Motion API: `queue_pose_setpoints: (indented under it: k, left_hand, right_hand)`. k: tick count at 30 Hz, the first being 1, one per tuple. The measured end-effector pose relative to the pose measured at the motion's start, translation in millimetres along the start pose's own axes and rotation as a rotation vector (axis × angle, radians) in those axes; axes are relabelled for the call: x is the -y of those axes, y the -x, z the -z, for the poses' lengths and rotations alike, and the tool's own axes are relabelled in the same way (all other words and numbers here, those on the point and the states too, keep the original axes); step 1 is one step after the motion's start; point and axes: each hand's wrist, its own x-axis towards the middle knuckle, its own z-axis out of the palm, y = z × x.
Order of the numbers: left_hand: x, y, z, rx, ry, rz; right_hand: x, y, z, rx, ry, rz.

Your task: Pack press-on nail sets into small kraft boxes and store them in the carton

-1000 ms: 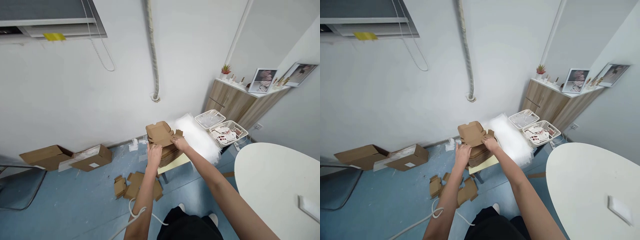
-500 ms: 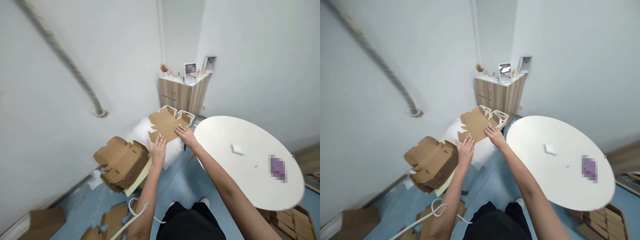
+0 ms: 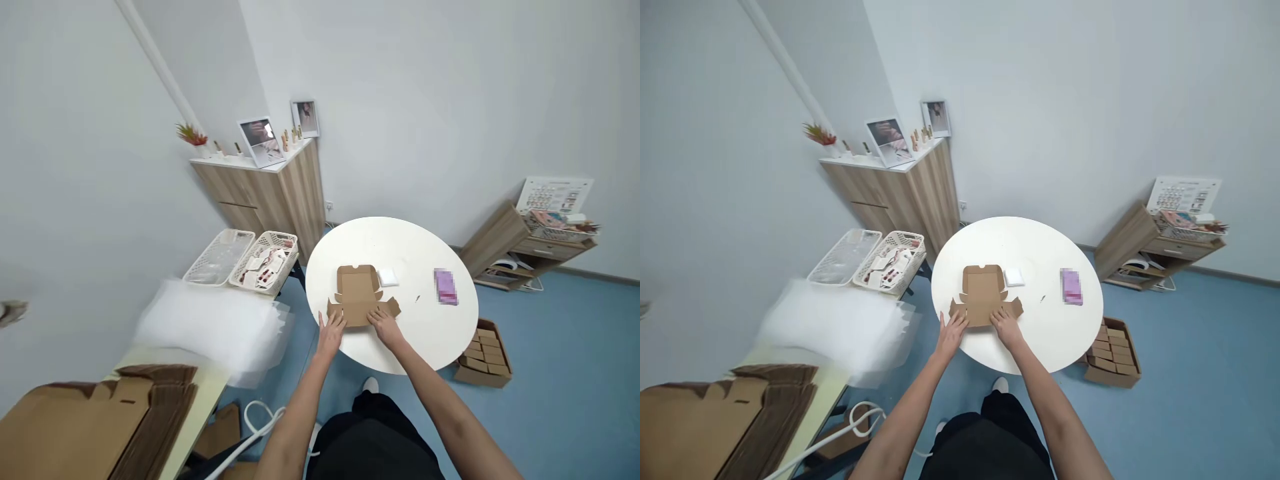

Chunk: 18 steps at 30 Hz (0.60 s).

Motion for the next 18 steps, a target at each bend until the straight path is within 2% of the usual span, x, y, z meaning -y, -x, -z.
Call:
queue_pose_setpoints:
  k: [4, 6, 9, 12, 15, 18]
  left_hand:
    - [-8, -1, -32.2, 0.026, -0.052, 0.017]
    - [-9, 2, -43.1, 0.035, -0.098, 0.060]
    - [-8, 6, -54.3, 0.035, -0.147, 0.134]
    - [-6, 5, -53.1, 0.015, -0.169, 0.176]
    - [-8, -6, -39.5, -0.004, -0.179, 0.202]
    - [-19, -25, -27.3, -0.022, -0.188, 0.181]
  right_hand:
    - [-10, 22, -30, 0.068, -0.001, 0.011]
    - [-10, 27, -35, 0.080, -0.010, 0.004]
    - [-12, 25, -28, 0.091, -0.059, 0.015]
    - [-17, 15, -10, 0.183, -0.156, 0.025]
    - [-21, -1, 11, 0.325, -0.214, -0.084]
    - [-22, -16, 23, 0.384, -0.231, -0.157]
